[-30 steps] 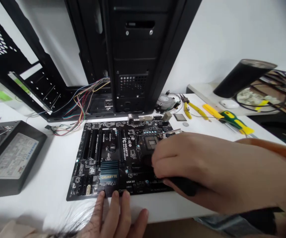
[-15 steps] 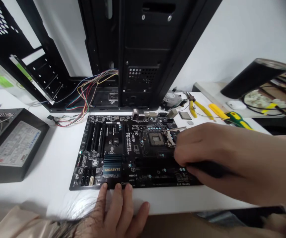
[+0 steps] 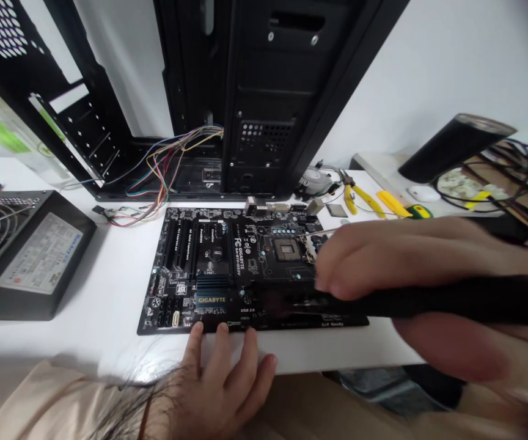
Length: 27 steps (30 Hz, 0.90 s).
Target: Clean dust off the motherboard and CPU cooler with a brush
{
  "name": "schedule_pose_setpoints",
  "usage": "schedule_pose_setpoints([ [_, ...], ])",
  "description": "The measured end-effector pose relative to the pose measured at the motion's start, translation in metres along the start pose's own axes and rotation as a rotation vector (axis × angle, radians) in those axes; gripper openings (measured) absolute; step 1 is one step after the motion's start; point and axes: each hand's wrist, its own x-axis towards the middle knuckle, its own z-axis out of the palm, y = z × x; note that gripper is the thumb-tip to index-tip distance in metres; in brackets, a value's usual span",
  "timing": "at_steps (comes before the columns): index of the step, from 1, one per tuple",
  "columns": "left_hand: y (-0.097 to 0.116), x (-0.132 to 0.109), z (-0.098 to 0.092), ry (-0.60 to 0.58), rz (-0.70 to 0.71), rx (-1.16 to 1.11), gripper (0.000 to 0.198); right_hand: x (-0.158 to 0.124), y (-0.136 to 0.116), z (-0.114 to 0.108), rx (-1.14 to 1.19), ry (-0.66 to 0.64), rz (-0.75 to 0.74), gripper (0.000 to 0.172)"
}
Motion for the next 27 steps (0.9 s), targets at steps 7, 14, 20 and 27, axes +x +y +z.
schedule_pose_setpoints([
  [7, 0.0, -0.003, 0.002, 0.008, 0.033, 0.064, 0.039, 0.002, 0.004, 0.037, 0.257, -0.078, -0.156, 0.017],
  [14, 0.005, -0.004, 0.006, 0.037, -0.045, 0.017, 0.036, 0.001, 0.002, 0.044, 0.212, -0.023, -0.179, 0.012],
  [20, 0.006, -0.005, 0.006, 0.004, -0.026, 0.022, 0.039, -0.003, 0.004, 0.044, 0.265, 0.026, -0.144, 0.018],
  [27, 0.004, -0.004, 0.004, 0.007, -0.009, 0.016, 0.043, -0.002, 0.003, 0.043, 0.31, -0.099, -0.178, 0.026],
])
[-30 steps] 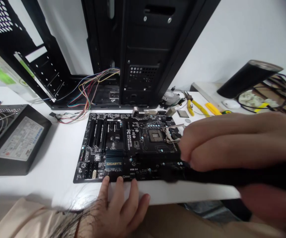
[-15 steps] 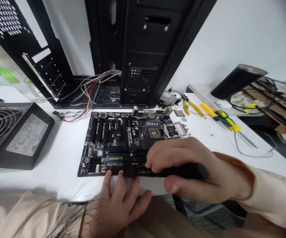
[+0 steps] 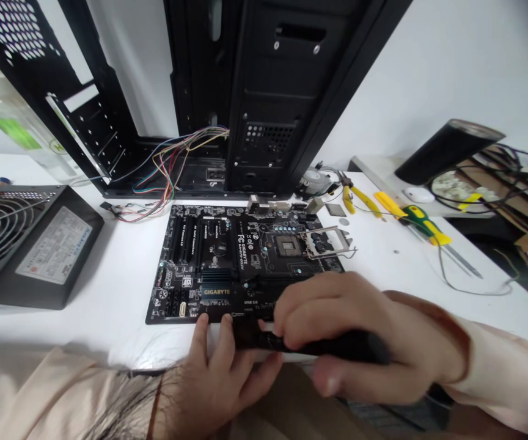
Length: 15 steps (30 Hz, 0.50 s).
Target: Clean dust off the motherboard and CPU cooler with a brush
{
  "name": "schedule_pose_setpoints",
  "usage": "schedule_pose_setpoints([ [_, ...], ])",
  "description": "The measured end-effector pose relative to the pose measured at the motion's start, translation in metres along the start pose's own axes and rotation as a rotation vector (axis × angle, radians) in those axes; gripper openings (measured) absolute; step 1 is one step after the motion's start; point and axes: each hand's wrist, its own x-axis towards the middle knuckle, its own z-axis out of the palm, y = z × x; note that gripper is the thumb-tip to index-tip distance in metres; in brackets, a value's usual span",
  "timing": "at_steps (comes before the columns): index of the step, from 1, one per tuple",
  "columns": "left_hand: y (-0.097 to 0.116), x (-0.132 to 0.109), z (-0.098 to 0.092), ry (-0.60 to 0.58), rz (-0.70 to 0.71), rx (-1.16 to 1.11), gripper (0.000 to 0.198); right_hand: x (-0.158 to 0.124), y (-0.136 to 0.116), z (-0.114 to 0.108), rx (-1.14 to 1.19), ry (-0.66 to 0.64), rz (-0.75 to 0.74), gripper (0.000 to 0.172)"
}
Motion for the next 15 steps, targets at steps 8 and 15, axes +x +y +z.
schedule_pose_setpoints([
  [8, -0.001, -0.002, 0.001, -0.041, 0.012, 0.027, 0.045, -0.007, -0.004, -0.006, -0.242, 0.007, -0.005, 0.026],
  [15, 0.0, -0.003, 0.001, -0.017, 0.011, 0.026, 0.044, -0.017, -0.005, -0.008, -0.321, 0.116, 0.0, 0.018],
])
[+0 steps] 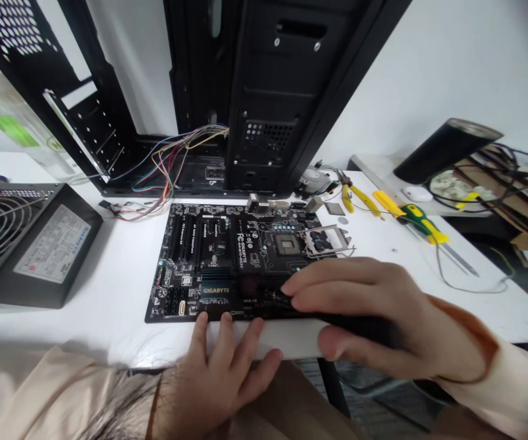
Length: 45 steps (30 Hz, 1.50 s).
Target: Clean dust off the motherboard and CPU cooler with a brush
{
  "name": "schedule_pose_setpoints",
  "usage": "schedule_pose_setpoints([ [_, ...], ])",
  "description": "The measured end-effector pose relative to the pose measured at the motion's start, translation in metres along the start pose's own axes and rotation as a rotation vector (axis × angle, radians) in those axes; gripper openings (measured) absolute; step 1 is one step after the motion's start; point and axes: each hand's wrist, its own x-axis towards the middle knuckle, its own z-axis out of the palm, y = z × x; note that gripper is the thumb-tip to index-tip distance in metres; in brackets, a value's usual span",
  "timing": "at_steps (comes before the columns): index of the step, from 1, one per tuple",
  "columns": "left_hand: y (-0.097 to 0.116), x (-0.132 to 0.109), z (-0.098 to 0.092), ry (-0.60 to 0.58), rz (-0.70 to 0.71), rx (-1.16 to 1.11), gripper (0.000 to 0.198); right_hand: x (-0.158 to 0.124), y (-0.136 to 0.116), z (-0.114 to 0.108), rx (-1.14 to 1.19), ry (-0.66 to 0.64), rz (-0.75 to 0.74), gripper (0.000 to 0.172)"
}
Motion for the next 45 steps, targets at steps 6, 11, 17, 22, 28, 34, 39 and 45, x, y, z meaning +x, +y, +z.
schedule_pose_setpoints([
  [6, -0.001, 0.0, 0.0, -0.029, 0.02, -0.005, 0.045, 0.004, -0.01, -0.008, -0.017, -0.091, 0.018, 0.022],
  [11, 0.0, -0.001, 0.001, -0.018, 0.013, -0.004, 0.047, -0.001, -0.009, -0.005, -0.011, -0.143, 0.038, 0.016],
  [17, 0.001, -0.002, 0.003, -0.007, 0.004, -0.027, 0.045, -0.01, -0.006, -0.004, 0.023, -0.024, 0.066, 0.012],
  [22, 0.0, 0.0, 0.003, -0.005, -0.001, -0.035, 0.043, -0.013, -0.006, -0.007, 0.072, -0.099, 0.07, 0.012],
  [28, -0.002, 0.0, 0.001, -0.005, 0.02, -0.014, 0.042, -0.01, -0.007, -0.01, -0.001, -0.114, 0.066, 0.005],
  [34, -0.004, 0.0, 0.002, -0.006, 0.049, 0.004, 0.043, -0.011, -0.002, -0.012, 0.184, -0.095, 0.063, 0.022],
  [39, -0.004, -0.002, 0.003, -0.018, 0.053, 0.008, 0.045, -0.016, -0.005, -0.015, 0.158, -0.08, 0.081, 0.018],
  [45, -0.005, -0.003, 0.001, -0.054, 0.074, 0.036, 0.05, -0.026, -0.01, -0.022, 0.127, -0.007, 0.141, 0.015],
])
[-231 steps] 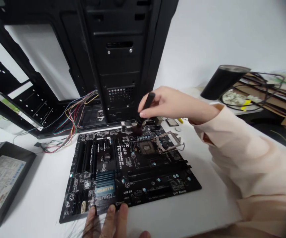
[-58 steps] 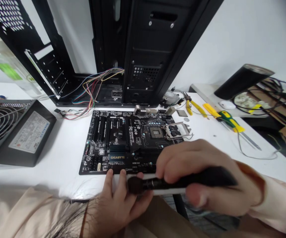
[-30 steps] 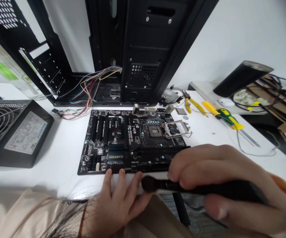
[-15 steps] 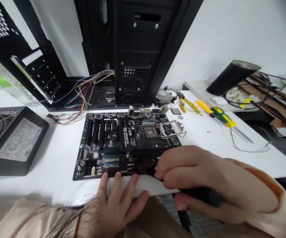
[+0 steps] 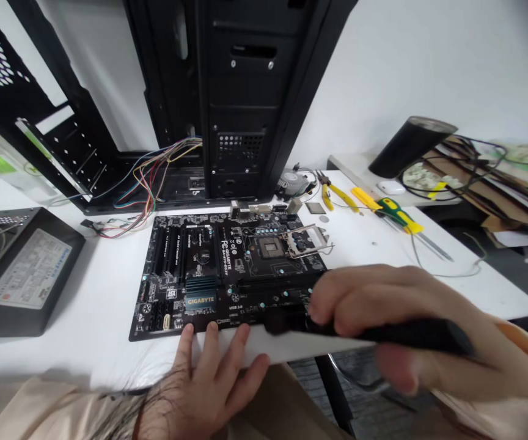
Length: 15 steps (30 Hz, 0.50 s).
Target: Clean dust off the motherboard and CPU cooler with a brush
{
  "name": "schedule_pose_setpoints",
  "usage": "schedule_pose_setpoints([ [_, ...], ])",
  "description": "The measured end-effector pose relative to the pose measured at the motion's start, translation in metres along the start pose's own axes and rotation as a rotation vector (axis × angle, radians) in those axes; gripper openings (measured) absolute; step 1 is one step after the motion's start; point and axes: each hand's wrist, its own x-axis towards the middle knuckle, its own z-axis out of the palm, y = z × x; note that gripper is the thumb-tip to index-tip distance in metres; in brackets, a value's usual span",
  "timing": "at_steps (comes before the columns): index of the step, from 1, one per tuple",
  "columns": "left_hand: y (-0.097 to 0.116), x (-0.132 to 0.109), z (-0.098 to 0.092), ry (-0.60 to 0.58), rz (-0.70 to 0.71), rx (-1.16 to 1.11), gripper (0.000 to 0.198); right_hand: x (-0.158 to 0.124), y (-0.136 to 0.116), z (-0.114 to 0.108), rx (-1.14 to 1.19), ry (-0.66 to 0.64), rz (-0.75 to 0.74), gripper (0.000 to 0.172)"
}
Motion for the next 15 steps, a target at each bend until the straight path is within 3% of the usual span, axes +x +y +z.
schedule_pose_setpoints([
  [3, -0.001, 0.001, 0.0, -0.001, 0.007, 0.002, 0.052, -0.005, 0.006, 0.006, -0.097, 0.163, 0.023, 0.01],
  [8, -0.003, 0.002, -0.001, 0.006, 0.012, -0.003, 0.049, -0.013, 0.01, 0.01, -0.151, 0.056, 0.059, 0.006],
  [15, -0.003, 0.003, -0.003, 0.003, 0.018, -0.005, 0.049, -0.029, 0.011, 0.007, -0.186, 0.261, 0.086, 0.016],
])
